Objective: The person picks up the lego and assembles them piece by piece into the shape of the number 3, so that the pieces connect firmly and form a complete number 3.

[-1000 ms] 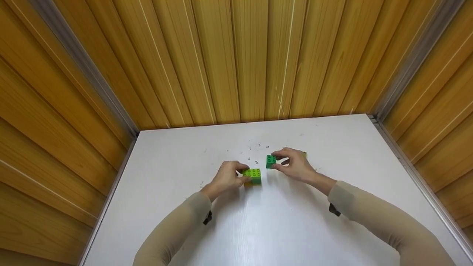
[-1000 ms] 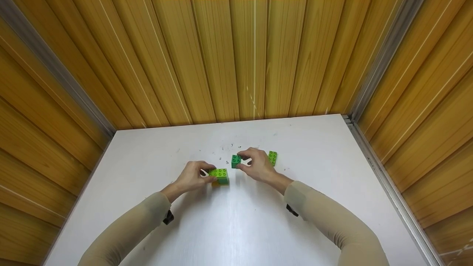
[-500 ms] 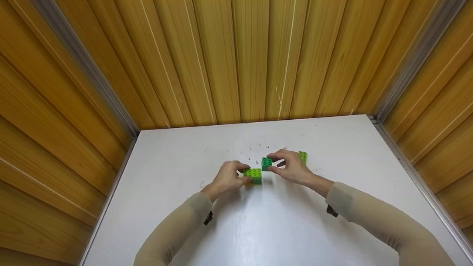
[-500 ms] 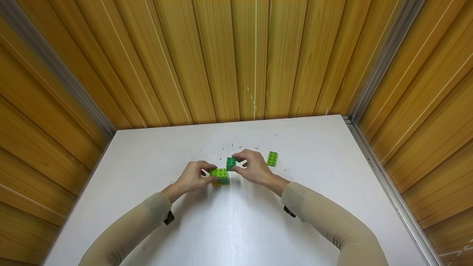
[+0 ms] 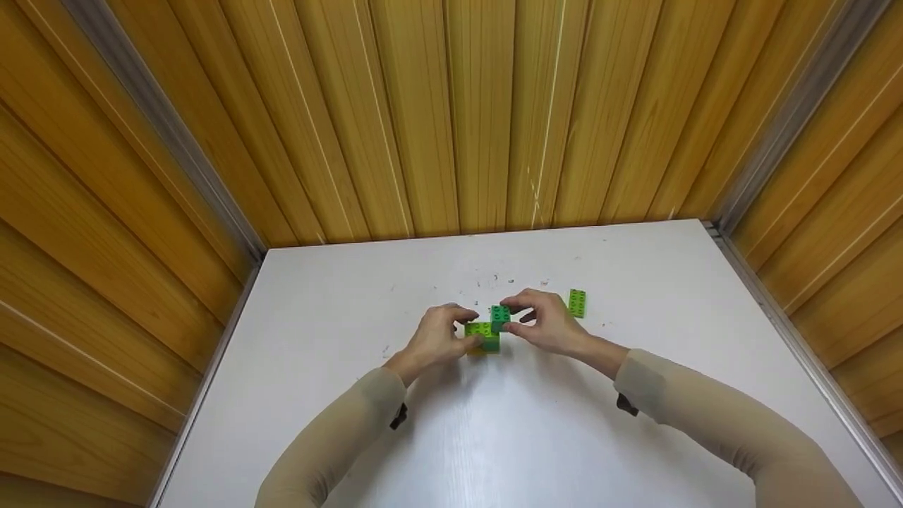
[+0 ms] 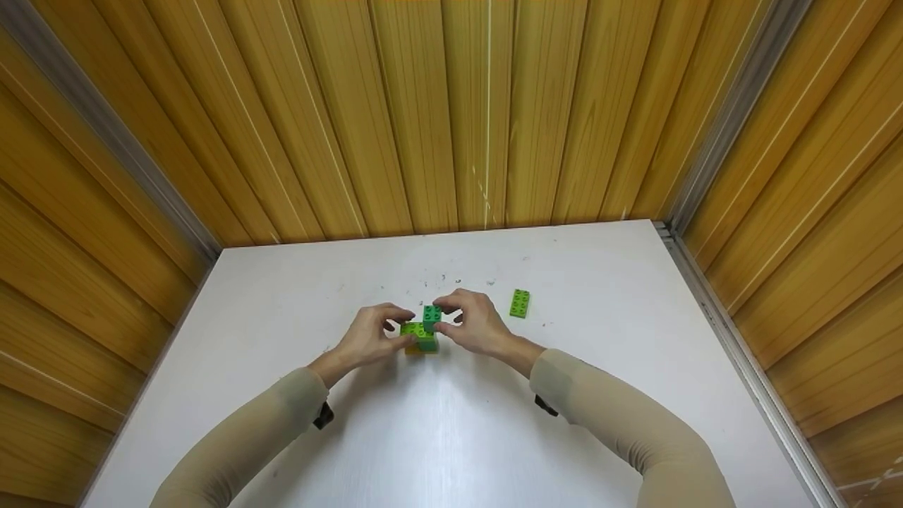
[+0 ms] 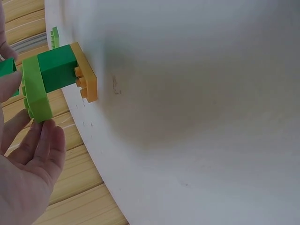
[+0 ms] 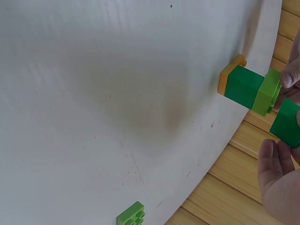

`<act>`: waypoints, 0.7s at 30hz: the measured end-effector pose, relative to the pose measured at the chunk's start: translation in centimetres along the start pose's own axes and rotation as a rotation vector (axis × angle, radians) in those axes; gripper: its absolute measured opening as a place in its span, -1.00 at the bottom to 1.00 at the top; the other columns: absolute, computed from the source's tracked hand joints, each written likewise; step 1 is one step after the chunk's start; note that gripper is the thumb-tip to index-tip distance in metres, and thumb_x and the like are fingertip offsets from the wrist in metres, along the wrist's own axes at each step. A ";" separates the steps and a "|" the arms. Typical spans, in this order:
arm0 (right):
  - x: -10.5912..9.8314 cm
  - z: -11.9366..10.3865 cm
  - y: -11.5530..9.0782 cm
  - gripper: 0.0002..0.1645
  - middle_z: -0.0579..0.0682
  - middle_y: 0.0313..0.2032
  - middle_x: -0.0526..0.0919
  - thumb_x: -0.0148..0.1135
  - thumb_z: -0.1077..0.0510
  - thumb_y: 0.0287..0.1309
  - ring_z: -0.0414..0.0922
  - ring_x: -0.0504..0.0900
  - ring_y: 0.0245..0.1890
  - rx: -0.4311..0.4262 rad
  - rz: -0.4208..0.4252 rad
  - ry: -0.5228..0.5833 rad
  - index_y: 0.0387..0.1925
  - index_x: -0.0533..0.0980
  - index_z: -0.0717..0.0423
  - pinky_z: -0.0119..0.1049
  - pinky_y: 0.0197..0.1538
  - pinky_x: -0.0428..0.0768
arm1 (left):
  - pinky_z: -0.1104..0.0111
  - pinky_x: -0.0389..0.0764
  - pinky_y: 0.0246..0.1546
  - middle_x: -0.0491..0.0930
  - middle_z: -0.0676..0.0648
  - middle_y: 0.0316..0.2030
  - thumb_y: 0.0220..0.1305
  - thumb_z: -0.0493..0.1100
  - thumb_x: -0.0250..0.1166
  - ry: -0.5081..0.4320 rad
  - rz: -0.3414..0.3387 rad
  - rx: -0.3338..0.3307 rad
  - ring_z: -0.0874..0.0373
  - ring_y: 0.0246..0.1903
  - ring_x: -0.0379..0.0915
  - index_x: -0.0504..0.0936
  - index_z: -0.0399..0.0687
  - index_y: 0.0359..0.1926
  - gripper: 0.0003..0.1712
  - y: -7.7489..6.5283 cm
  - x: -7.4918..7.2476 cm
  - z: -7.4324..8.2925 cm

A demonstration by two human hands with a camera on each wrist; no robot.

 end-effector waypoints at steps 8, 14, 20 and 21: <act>0.3 -0.4 0.4 -0.54 0.13 0.08 0.85 0.59 0.22 0.37 0.15 0.85 0.13 -0.017 -0.009 -0.010 0.25 0.75 0.17 0.01 0.11 0.89 | -0.12 0.81 0.24 0.81 -0.33 0.20 0.44 -0.08 0.54 -0.050 0.048 0.090 -0.27 0.19 0.77 0.76 -0.32 0.30 -0.45 0.0 -0.7 0.9; 0.6 -0.4 0.5 -0.55 0.16 0.06 0.85 0.58 0.22 0.37 0.19 0.85 0.12 -0.026 -0.015 -0.005 0.24 0.75 0.22 0.18 0.11 0.87 | -0.07 0.82 0.24 0.82 -0.26 0.20 0.51 -0.01 0.50 -0.050 0.061 0.148 -0.17 0.16 0.80 0.77 -0.23 0.31 -0.49 0.1 -0.9 1.5; 0.9 -0.6 0.6 -0.56 0.14 0.06 0.85 0.57 0.23 0.37 0.17 0.85 0.12 -0.027 -0.018 -0.013 0.24 0.75 0.19 0.07 0.09 0.89 | 0.01 0.82 0.23 0.85 -0.16 0.16 0.53 -0.02 0.50 -0.063 0.071 0.183 -0.10 0.14 0.81 0.80 -0.14 0.29 -0.55 0.3 -1.0 1.9; 0.9 -0.6 0.6 -0.56 0.14 0.06 0.85 0.57 0.23 0.37 0.17 0.85 0.12 -0.026 -0.019 -0.016 0.24 0.76 0.19 0.04 0.08 0.90 | 0.01 0.83 0.23 0.86 -0.15 0.16 0.53 -0.03 0.50 -0.065 0.073 0.188 -0.10 0.14 0.81 0.80 -0.14 0.29 -0.56 0.3 -1.0 2.0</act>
Point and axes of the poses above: each hand's wrist, its own y-axis towards the middle knuckle, its own x-axis out of the palm, z = x × y, the point moved 7 cm from there along y, towards the middle knuckle
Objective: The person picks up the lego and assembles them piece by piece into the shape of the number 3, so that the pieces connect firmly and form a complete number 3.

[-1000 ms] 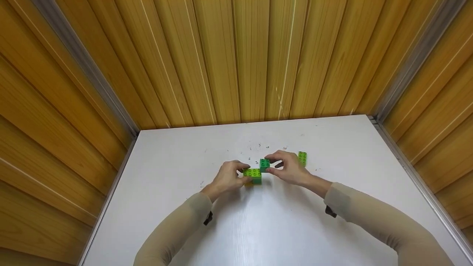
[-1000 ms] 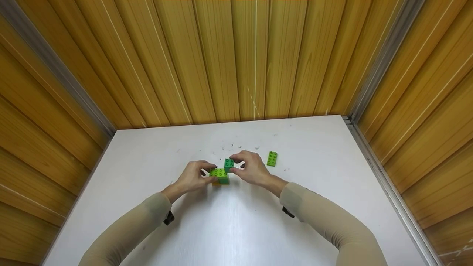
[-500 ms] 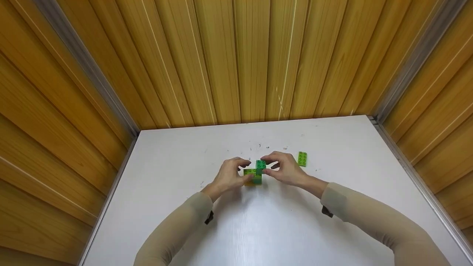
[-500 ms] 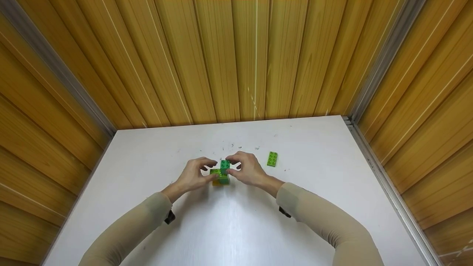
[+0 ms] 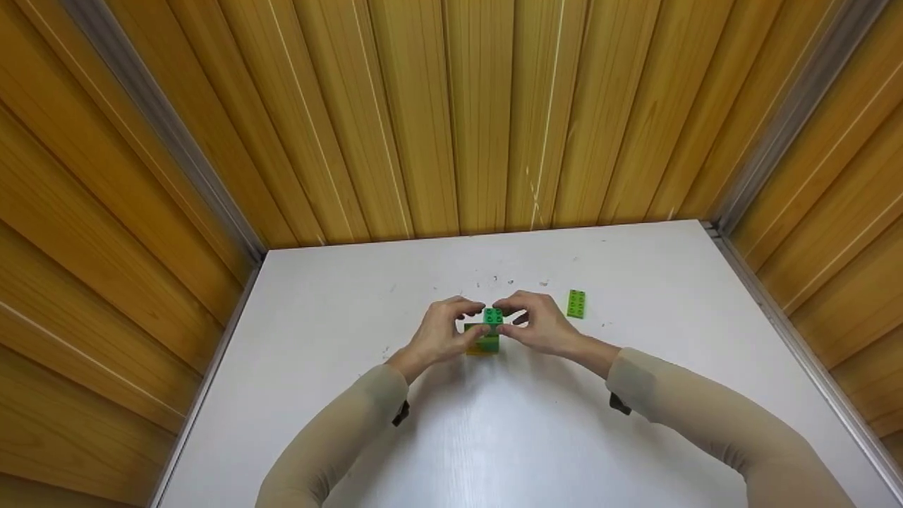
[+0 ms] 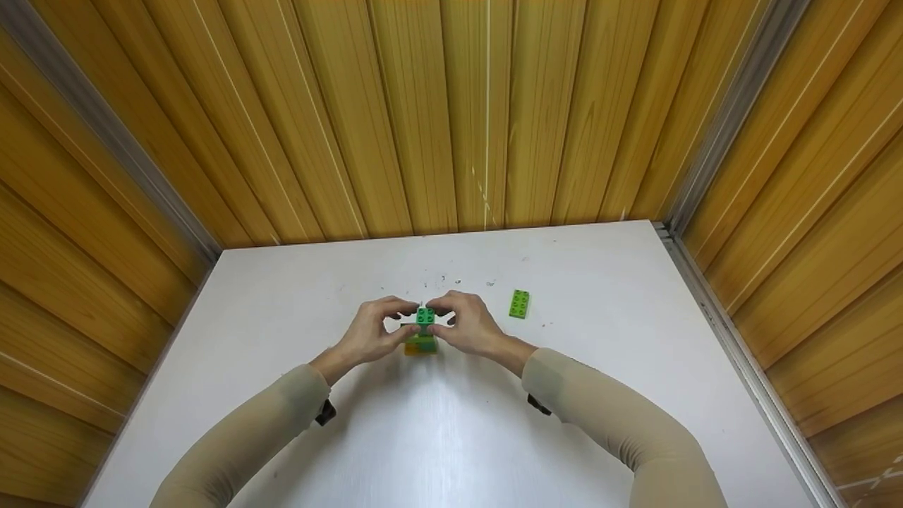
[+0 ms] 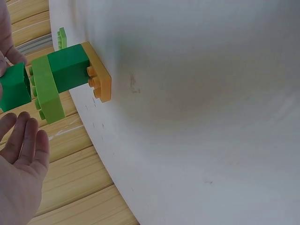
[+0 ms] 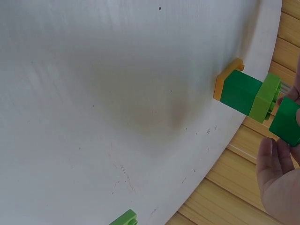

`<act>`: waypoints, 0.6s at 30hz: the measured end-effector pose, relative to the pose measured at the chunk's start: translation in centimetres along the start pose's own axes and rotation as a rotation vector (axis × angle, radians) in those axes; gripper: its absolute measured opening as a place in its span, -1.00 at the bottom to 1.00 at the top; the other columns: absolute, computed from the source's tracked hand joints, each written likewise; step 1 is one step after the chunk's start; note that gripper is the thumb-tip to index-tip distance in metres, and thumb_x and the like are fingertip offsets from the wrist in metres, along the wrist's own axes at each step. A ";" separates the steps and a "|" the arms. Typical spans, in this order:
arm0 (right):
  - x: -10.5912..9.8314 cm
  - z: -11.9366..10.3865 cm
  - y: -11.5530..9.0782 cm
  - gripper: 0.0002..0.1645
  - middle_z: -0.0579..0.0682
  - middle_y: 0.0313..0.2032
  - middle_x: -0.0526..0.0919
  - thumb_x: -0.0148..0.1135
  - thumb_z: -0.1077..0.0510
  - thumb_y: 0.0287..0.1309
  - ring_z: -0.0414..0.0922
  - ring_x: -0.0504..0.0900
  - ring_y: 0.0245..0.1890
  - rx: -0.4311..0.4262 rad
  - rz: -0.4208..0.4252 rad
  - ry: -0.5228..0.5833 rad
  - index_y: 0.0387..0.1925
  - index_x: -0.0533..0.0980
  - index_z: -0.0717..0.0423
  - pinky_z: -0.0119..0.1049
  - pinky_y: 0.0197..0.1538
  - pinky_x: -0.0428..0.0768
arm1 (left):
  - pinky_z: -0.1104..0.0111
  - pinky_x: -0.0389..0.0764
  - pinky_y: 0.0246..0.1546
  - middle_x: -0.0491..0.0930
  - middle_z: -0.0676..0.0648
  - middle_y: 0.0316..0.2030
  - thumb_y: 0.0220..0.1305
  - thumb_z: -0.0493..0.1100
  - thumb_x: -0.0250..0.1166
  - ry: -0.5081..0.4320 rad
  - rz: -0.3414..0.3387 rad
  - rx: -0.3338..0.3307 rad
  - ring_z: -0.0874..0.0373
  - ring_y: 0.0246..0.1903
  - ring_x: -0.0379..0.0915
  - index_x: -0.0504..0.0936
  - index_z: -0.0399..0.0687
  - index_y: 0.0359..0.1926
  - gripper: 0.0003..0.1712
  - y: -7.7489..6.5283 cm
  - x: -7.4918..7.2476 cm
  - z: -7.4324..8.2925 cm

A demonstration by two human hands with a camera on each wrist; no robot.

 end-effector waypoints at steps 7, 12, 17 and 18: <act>0.1 0.1 0.2 -0.56 0.14 0.05 0.85 0.58 0.24 0.36 0.17 0.85 0.11 -0.001 -0.002 0.015 0.23 0.76 0.18 0.09 0.08 0.89 | -0.07 0.84 0.12 0.88 -0.13 0.10 0.56 -0.07 0.48 0.006 0.017 0.054 -0.08 0.09 0.82 0.83 -0.13 0.25 -0.62 0.0 -0.1 0.4; 0.3 0.2 0.2 -0.56 0.13 0.03 0.85 0.60 0.20 0.35 0.17 0.85 0.11 0.000 -0.010 0.019 0.22 0.77 0.16 0.10 0.08 0.89 | -0.08 0.85 0.10 0.88 -0.15 0.06 0.55 -0.12 0.48 -0.001 0.021 0.066 -0.14 0.08 0.83 0.85 -0.15 0.22 -0.66 -0.1 0.0 0.5; 0.4 0.3 0.2 -0.57 0.14 0.04 0.85 0.60 0.21 0.36 0.20 0.85 0.11 0.003 -0.020 0.021 0.22 0.77 0.17 0.07 0.08 0.90 | -0.09 0.85 0.11 0.88 -0.18 0.06 0.56 -0.13 0.47 -0.009 0.009 0.058 -0.19 0.08 0.84 0.85 -0.16 0.21 -0.68 -0.1 0.2 0.4; 0.4 0.3 0.2 -0.57 0.14 0.04 0.85 0.60 0.21 0.36 0.20 0.84 0.11 0.003 -0.022 0.020 0.22 0.77 0.16 0.06 0.08 0.90 | -0.07 0.86 0.11 0.88 -0.17 0.06 0.56 -0.13 0.47 -0.007 0.008 0.058 -0.18 0.08 0.84 0.85 -0.15 0.21 -0.68 -0.1 0.2 0.4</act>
Point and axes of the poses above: each hand's wrist, its own y-axis towards the middle knuckle, its own x-axis out of the palm, z = x × y, the point moved 7 cm from there along y, towards the middle knuckle
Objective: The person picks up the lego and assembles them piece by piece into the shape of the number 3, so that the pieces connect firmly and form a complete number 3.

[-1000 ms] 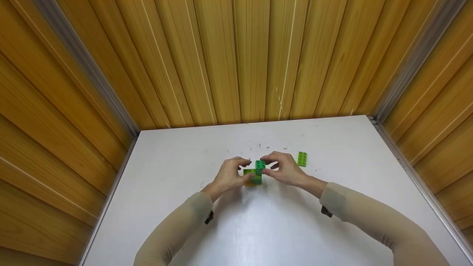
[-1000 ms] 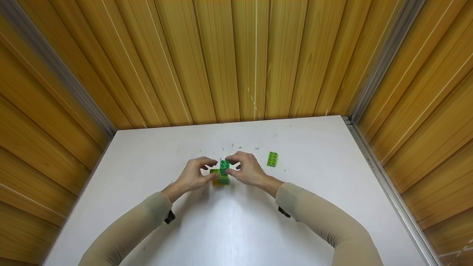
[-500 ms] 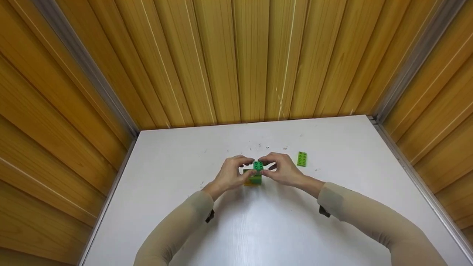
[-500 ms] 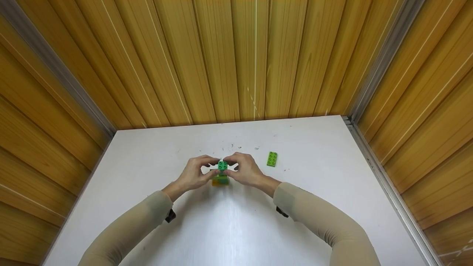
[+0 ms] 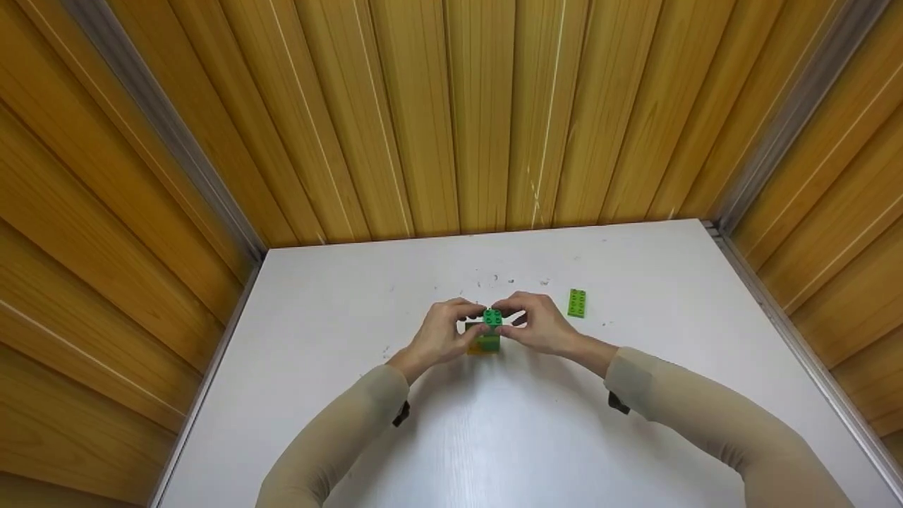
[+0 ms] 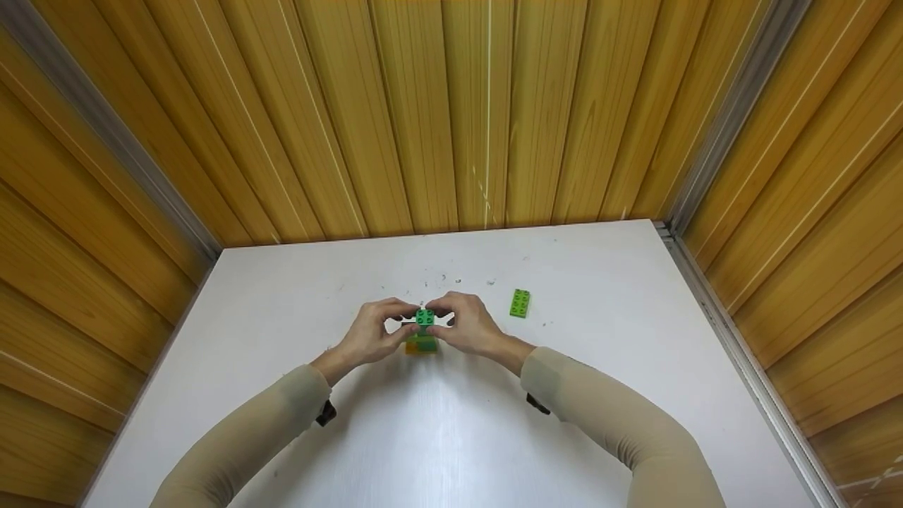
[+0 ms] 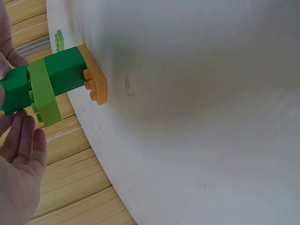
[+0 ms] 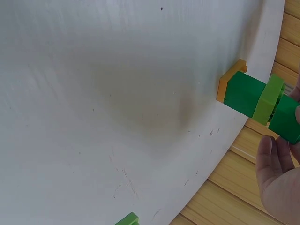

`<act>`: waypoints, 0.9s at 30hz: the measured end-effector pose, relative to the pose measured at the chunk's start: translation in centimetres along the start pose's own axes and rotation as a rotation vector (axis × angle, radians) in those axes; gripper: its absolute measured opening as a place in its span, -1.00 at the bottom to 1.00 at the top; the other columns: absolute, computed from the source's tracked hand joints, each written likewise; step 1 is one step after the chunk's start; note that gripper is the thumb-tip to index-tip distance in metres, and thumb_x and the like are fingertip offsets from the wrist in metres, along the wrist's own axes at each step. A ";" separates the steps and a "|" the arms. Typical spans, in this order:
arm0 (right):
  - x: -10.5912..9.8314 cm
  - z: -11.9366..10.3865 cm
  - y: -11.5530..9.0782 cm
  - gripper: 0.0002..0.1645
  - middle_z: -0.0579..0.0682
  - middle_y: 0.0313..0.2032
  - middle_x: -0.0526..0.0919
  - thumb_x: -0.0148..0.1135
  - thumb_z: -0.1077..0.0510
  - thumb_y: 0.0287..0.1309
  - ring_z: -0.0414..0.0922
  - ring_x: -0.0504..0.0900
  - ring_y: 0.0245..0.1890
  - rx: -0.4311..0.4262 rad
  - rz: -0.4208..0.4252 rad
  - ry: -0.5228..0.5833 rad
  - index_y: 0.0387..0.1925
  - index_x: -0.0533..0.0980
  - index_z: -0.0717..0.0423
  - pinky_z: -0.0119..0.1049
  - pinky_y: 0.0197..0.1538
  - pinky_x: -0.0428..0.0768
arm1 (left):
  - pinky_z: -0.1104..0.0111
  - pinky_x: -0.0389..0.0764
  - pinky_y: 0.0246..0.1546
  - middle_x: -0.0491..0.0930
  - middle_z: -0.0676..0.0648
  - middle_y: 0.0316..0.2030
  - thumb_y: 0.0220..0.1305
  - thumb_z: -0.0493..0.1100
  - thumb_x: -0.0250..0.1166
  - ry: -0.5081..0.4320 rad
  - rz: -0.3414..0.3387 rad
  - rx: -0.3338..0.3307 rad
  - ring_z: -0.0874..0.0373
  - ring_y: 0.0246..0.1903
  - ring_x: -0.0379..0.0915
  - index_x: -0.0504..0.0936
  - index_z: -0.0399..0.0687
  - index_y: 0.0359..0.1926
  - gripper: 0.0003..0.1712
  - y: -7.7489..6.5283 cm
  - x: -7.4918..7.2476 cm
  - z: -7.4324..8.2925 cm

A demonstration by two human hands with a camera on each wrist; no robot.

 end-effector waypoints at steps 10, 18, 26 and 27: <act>0.0 0.2 0.1 -0.58 0.14 0.04 0.85 0.59 0.23 0.35 0.23 0.84 0.12 0.008 -0.004 -0.006 0.21 0.78 0.16 0.00 0.07 0.90 | -0.07 0.85 0.13 0.88 -0.18 0.05 0.54 -0.16 0.48 -0.004 -0.016 -0.021 -0.21 0.09 0.83 0.86 -0.16 0.19 -0.70 0.1 0.1 0.0; 0.1 0.3 0.4 -0.60 0.10 0.04 0.86 0.60 0.20 0.36 0.24 0.83 0.12 -0.006 -0.016 -0.037 0.20 0.80 0.12 0.10 0.09 0.89 | -0.14 0.83 0.15 0.89 -0.19 0.02 0.52 -0.20 0.47 -0.018 -0.013 -0.029 -0.21 0.07 0.83 0.87 -0.19 0.17 -0.70 0.0 0.0 -0.3; 0.4 0.4 0.3 -0.59 0.10 0.03 0.85 0.57 0.24 0.37 0.25 0.81 0.08 -0.036 -0.037 -0.077 0.22 0.79 0.16 0.20 0.11 0.85 | -0.05 0.86 0.14 0.90 -0.15 0.00 0.51 -0.18 0.49 0.021 -0.034 -0.022 -0.06 0.03 0.85 0.88 -0.17 0.16 -0.70 0.4 0.1 -0.5; 0.4 0.3 0.3 -0.59 0.10 0.03 0.84 0.56 0.24 0.38 0.25 0.81 0.08 -0.037 -0.040 -0.082 0.23 0.79 0.16 0.21 0.11 0.85 | -0.05 0.86 0.14 0.90 -0.14 -0.01 0.51 -0.18 0.49 0.024 -0.039 -0.027 -0.04 0.03 0.84 0.88 -0.16 0.16 -0.71 0.4 0.1 -0.5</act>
Point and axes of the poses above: each hand's wrist, its own y-axis towards the middle knuckle, its own x-axis out of the palm, z = x × y, the point moved 7 cm from there along y, towards the middle knuckle
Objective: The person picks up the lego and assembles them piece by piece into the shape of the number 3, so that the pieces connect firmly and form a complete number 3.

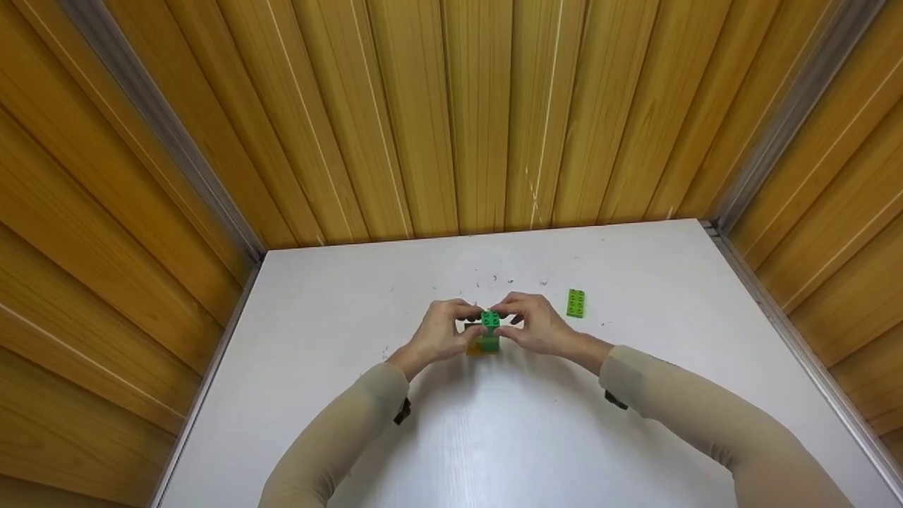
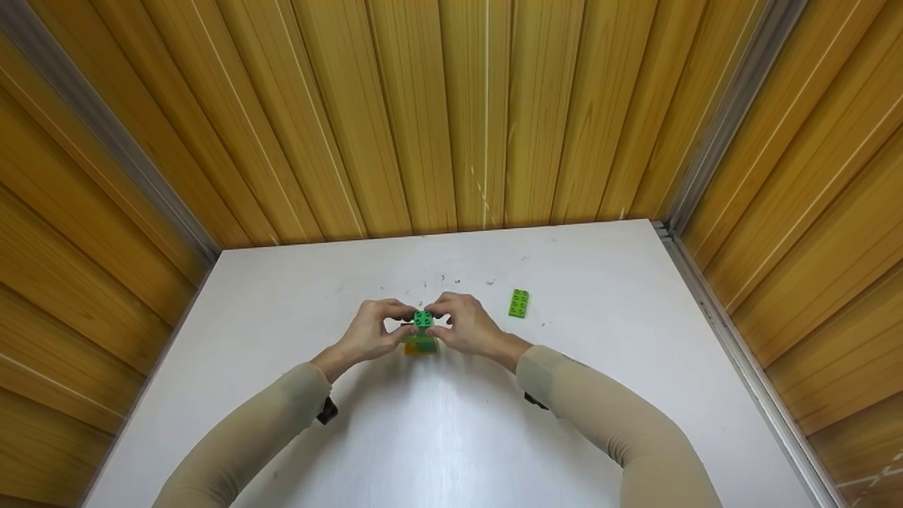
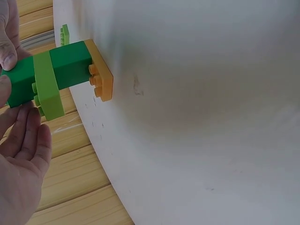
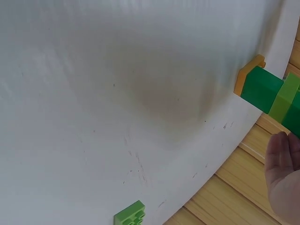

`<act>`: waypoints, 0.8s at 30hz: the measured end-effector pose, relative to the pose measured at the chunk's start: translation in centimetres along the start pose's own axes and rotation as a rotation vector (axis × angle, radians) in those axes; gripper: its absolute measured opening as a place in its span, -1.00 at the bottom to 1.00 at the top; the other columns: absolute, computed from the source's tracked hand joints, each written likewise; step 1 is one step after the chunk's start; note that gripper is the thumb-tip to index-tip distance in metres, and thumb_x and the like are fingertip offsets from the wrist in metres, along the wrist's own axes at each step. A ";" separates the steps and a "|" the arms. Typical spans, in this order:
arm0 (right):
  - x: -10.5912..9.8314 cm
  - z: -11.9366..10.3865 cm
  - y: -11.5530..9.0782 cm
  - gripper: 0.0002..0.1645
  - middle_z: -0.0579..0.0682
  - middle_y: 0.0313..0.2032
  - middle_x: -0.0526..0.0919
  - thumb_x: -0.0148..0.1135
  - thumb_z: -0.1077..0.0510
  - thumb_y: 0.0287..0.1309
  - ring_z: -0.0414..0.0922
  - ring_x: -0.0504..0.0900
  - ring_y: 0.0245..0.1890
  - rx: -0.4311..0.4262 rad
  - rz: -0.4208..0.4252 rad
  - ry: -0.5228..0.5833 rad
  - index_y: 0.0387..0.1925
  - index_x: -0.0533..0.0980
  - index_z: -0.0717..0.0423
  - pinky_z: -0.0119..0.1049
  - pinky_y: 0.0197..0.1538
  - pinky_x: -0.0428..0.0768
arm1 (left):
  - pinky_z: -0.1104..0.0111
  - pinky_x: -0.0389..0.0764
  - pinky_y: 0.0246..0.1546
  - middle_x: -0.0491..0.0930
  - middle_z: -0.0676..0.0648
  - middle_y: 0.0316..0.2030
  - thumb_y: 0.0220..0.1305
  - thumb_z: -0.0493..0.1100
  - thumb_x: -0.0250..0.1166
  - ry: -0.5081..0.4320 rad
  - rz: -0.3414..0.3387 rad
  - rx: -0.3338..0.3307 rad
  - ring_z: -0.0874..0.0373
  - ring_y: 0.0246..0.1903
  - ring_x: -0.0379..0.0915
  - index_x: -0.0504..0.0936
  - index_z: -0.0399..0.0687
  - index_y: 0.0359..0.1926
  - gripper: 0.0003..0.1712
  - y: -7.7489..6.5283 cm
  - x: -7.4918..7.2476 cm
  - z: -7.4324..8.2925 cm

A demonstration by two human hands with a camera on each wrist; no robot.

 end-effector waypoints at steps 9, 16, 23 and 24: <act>0.0 0.3 0.1 -0.59 0.08 0.03 0.85 0.57 0.22 0.38 0.13 0.82 0.05 -0.001 -0.008 -0.011 0.22 0.80 0.12 0.03 0.06 0.88 | -0.05 0.84 0.17 0.90 -0.10 -0.02 0.50 -0.16 0.50 -0.004 -0.020 -0.030 0.00 0.04 0.83 0.89 -0.11 0.15 -0.72 0.1 0.0 0.0; -0.2 0.3 -0.1 -0.58 0.06 0.02 0.86 0.58 0.17 0.38 0.11 0.85 0.06 0.016 -0.003 0.000 0.24 0.79 0.07 -0.33 -0.02 0.81 | 0.02 0.84 0.17 0.90 -0.10 -0.02 0.51 -0.17 0.49 0.002 -0.026 -0.053 0.01 0.04 0.83 0.89 -0.11 0.15 -0.72 0.2 0.0 0.1; -0.5 0.3 -0.5 -0.56 0.08 -0.01 0.87 0.57 0.14 0.41 0.10 0.85 0.03 0.021 -0.001 -0.014 0.26 0.77 0.07 -0.37 -0.03 0.79 | -0.02 0.85 0.11 0.90 -0.09 -0.02 0.51 -0.16 0.49 0.016 -0.031 -0.064 0.03 0.02 0.82 0.89 -0.11 0.15 -0.71 0.1 -0.1 0.1; -0.6 0.3 -0.5 -0.57 0.10 -0.02 0.87 0.57 0.14 0.40 0.12 0.85 0.02 0.017 0.005 -0.014 0.25 0.78 0.09 -0.34 -0.03 0.80 | -0.02 0.85 0.09 0.90 -0.09 -0.03 0.51 -0.16 0.49 0.021 -0.027 -0.059 0.03 0.02 0.82 0.89 -0.11 0.15 -0.72 0.1 -0.1 0.2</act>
Point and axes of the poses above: each hand's wrist, its own y-axis towards the middle knuckle, its own x-axis out of the palm, z = x × y, the point moved 7 cm from there along y, towards the middle knuckle
